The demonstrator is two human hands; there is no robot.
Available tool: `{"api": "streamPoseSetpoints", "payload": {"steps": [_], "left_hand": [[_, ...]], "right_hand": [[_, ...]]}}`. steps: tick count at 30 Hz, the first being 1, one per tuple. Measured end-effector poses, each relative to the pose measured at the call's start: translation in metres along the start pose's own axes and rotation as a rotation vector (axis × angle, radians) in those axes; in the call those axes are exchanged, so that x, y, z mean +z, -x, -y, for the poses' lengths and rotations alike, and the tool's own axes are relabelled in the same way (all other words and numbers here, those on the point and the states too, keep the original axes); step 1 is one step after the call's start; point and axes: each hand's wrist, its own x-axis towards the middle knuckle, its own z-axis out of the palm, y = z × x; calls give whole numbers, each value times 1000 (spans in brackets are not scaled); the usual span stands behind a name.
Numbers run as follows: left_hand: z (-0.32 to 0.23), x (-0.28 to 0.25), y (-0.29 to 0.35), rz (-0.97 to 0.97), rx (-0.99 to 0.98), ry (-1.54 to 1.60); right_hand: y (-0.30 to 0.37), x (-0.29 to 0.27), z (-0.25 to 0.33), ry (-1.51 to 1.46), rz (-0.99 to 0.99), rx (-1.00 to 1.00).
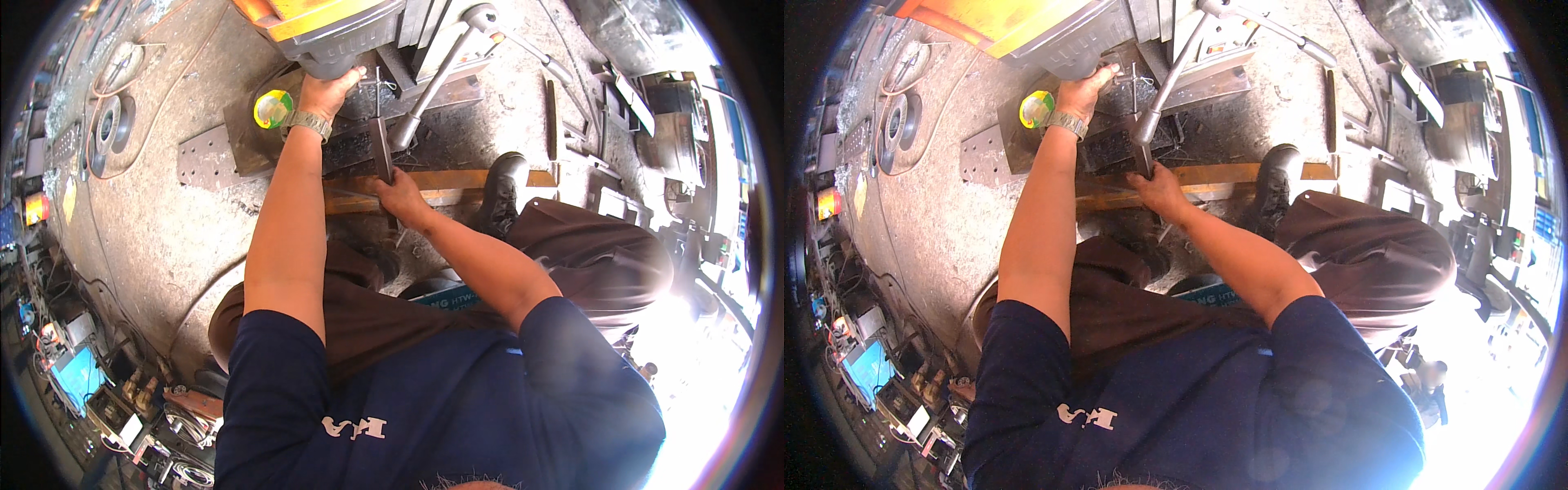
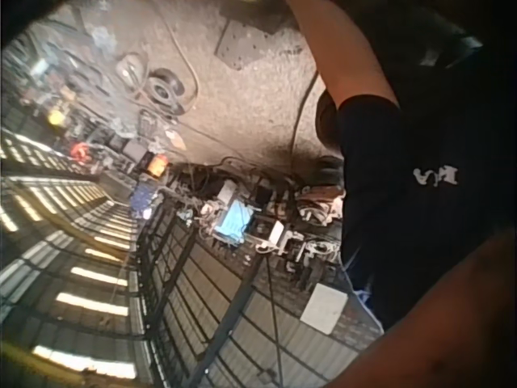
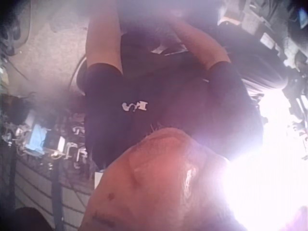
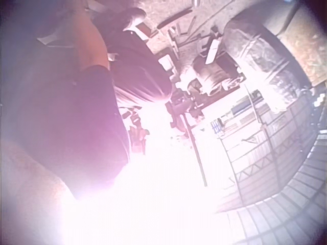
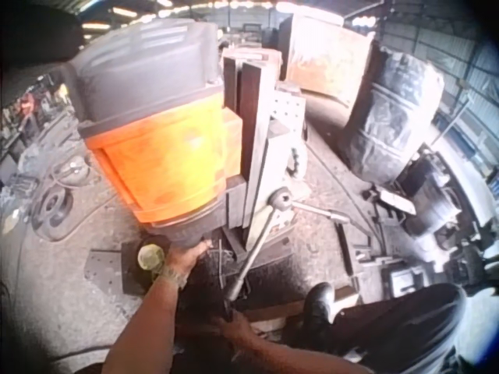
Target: The person operates a drill press in a workshop, adjusting the machine and securing a metal piece. They use a wrench to tighten components and then lower the drill head to work on the material.
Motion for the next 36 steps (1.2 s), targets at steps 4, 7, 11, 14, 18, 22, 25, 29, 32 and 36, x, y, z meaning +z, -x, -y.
{"api": "streamPoseSetpoints", "payload": {"steps": [4,7,11,14,18,22,25,29,32,36], "left_hand": [[-3,0,0,24,-36,-7],[-3,-3,-1,56,-34,13],[0,-4,0,35,-69,23],[-2,-2,0,36,-26,-27],[-1,0,0,35,30,-22],[-4,4,1,1,1,-41],[1,-2,-2,30,4,-39],[10,-4,-3,-2,41,-14],[6,-1,-1,28,10,71],[3,0,1,3,-21,10]], "right_hand": [[-9,1,25,-8,-61,-39],[-19,2,40,94,-129,-70],[-10,-3,59,301,-178,-139],[-3,-9,68,290,-142,-107],[-9,-9,51,128,-160,-280],[1,-4,53,-119,-164,-201],[5,-2,60,-538,16,-6],[15,6,83,-693,53,81],[15,6,84,-687,32,82],[17,9,87,-636,7,89]]}}
